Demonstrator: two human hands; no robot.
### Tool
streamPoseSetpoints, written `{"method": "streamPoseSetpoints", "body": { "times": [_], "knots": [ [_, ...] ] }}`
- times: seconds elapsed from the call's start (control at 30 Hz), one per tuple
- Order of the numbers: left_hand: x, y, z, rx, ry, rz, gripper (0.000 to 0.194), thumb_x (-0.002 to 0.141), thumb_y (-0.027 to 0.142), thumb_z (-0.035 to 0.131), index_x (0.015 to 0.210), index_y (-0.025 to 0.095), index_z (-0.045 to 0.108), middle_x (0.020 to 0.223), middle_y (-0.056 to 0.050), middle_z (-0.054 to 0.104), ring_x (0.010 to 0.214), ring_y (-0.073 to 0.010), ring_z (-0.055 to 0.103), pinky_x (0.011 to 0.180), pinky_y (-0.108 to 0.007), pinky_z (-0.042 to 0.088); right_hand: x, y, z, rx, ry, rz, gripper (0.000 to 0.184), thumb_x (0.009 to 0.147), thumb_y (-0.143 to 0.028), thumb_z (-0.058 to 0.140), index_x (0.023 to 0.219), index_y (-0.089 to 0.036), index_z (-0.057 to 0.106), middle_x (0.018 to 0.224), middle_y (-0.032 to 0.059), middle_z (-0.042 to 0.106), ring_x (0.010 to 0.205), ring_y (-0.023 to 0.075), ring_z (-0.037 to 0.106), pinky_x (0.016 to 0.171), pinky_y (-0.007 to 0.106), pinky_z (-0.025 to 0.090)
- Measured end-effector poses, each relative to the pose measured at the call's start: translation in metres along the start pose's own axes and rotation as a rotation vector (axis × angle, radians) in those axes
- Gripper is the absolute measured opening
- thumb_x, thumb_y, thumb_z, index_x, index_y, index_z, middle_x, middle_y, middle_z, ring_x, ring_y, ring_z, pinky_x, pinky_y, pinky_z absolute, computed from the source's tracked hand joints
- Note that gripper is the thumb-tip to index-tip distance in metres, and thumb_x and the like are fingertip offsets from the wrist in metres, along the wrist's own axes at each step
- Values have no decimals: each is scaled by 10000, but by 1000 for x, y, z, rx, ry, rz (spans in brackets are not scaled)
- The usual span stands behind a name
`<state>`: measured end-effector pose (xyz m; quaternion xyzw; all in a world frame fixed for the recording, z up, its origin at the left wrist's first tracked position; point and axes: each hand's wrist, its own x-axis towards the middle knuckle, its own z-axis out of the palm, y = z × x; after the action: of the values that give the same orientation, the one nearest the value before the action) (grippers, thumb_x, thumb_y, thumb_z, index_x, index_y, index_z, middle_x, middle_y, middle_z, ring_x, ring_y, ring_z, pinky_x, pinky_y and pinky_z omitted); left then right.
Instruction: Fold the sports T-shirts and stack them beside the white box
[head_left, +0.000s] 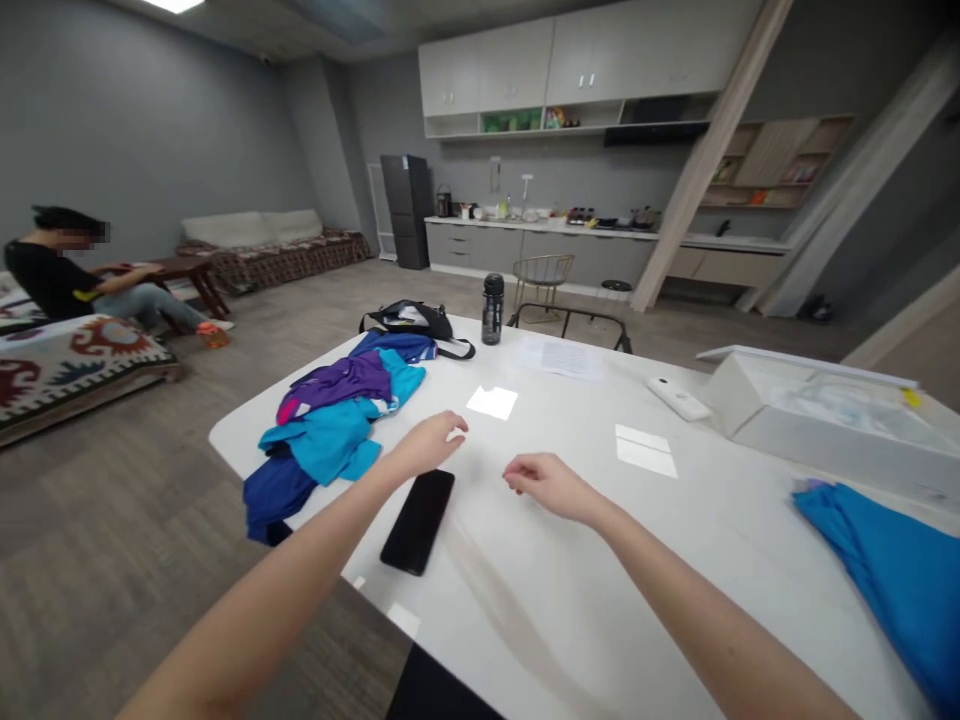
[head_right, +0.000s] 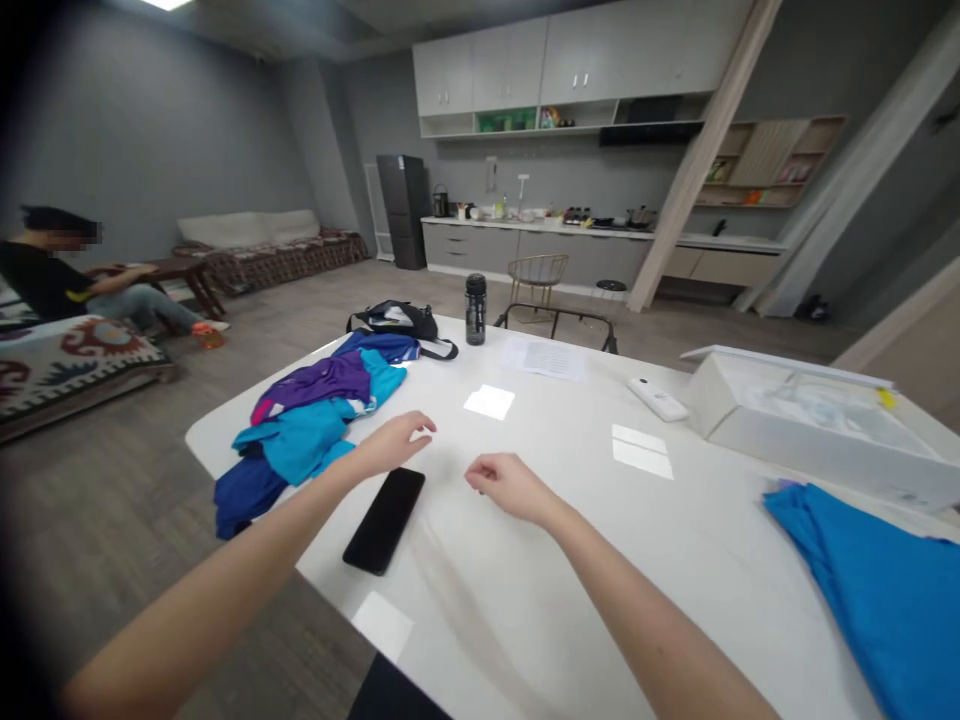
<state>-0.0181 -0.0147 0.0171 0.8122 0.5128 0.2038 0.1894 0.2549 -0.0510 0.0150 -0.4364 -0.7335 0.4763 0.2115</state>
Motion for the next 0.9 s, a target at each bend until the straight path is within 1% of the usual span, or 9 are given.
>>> {"method": "streamPoseSetpoints", "body": {
  "times": [0.1, 0.23, 0.33, 0.47, 0.57, 0.63, 0.7, 0.8, 0.9],
  "knots": [
    [-26, -78, -39, 200, 206, -191, 311, 910, 242, 485, 1151, 198, 676, 1258, -122, 647, 1169, -293, 620, 1020, -430, 470, 81, -21, 33, 136, -65, 8, 160, 887, -330, 657, 888, -184, 721, 838, 44, 724, 748, 168, 671, 720, 286, 518],
    [-49, -158, -79, 403, 353, -420, 459, 882, 184, 476, 1321, 206, 608, 1378, -144, 576, 1274, -326, 548, 1056, -463, 432, 175, -45, 76, 199, -81, 80, 109, 896, -271, 672, 862, -171, 700, 811, 43, 719, 676, 132, 652, 622, 242, 493],
    [-50, -205, -99, 461, 380, -512, 588, 865, 166, 489, 1451, 206, 515, 1494, -164, 501, 1364, -349, 471, 1129, -530, 348, 231, -60, 107, 186, -36, 89, 51, 881, -231, 698, 883, -180, 697, 822, 29, 714, 662, 122, 648, 590, 228, 480],
    [-40, -247, -113, 404, 334, -482, 485, 939, 316, 511, 1417, 247, 558, 1520, -130, 513, 1402, -335, 446, 1196, -611, 209, 280, -64, 143, 188, -4, 58, 72, 865, -238, 715, 921, -197, 697, 830, 16, 709, 665, 134, 652, 569, 233, 474],
    [-33, -256, -118, 386, 324, -451, 333, 984, 362, 485, 1220, 242, 689, 1342, -122, 662, 1286, -310, 565, 1206, -579, 201, 294, -57, 163, 181, -20, 27, 86, 867, -258, 693, 924, -193, 689, 786, 10, 695, 656, 138, 652, 561, 230, 469],
    [-30, -252, -122, 346, 396, -482, 339, 1019, 347, 425, 1153, 235, 715, 1226, -129, 718, 1190, -294, 634, 1169, -511, 297, 294, -51, 170, 163, -30, -11, 117, 863, -279, 678, 937, -189, 690, 772, 9, 684, 668, 147, 662, 574, 235, 478],
    [-26, -243, -126, 277, 509, -513, 376, 1043, 344, 372, 1218, 238, 688, 1219, -142, 719, 1142, -291, 664, 1068, -449, 415, 292, -48, 171, 152, -21, -49, 167, 851, -326, 673, 955, -196, 691, 791, 15, 683, 688, 165, 673, 584, 253, 492],
    [-17, -215, -138, 250, 622, -471, 385, 1051, 333, 363, 1305, 249, 640, 1281, -150, 688, 1149, -294, 666, 983, -412, 475, 289, -55, 166, 177, 49, -79, 342, 829, -437, 671, 1091, -218, 666, 968, 58, 697, 761, 199, 684, 614, 295, 524],
    [-6, -169, -155, 292, 642, -340, 364, 1035, 292, 402, 1310, 255, 638, 1285, -138, 682, 1165, -290, 655, 1001, -402, 472, 283, -79, 158, 243, 216, -85, 787, 720, -533, 758, 1410, -267, 491, 1342, 143, 590, 963, 267, 678, 674, 351, 564]
  ]
}}
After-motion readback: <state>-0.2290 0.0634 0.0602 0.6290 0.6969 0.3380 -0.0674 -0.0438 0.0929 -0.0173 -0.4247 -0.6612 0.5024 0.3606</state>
